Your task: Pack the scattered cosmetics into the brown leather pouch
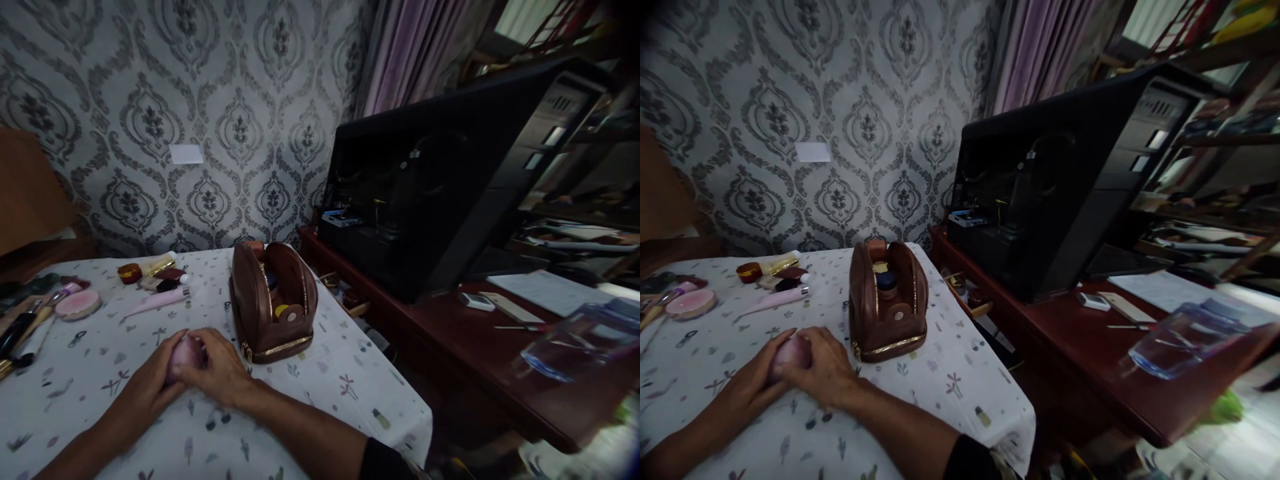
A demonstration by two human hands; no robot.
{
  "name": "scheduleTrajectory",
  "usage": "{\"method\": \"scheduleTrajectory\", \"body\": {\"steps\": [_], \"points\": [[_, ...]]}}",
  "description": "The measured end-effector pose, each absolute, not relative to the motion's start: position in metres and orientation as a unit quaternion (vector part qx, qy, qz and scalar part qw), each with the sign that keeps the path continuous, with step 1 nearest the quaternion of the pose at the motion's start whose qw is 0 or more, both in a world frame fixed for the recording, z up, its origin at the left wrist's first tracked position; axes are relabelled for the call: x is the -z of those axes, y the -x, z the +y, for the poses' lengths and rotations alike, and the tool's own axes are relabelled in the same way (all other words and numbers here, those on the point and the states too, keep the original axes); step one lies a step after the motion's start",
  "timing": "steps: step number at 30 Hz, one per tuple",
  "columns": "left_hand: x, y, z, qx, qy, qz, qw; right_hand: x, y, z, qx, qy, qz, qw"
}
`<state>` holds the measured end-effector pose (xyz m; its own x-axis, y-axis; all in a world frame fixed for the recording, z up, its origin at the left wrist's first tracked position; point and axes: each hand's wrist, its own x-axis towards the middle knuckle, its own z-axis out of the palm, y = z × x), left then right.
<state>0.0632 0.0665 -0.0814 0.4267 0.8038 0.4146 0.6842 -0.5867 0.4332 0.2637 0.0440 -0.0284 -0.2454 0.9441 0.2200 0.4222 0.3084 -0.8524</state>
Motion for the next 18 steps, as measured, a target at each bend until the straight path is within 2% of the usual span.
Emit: {"method": "scheduleTrajectory", "body": {"steps": [10,13,18], "points": [[0.074,-0.063,0.07,-0.296,-0.828,0.451,0.151,0.028,-0.262,0.042,-0.354,0.492,-0.699,0.378],[0.065,-0.06,0.072,-0.278,-0.827,0.438,0.217,0.028,-0.263,0.042,-0.347,0.494,-0.694,0.392],[0.034,-0.065,0.074,-0.285,-0.779,0.395,0.394,0.024,-0.266,0.044,-0.299,0.483,-0.693,0.445]]}}
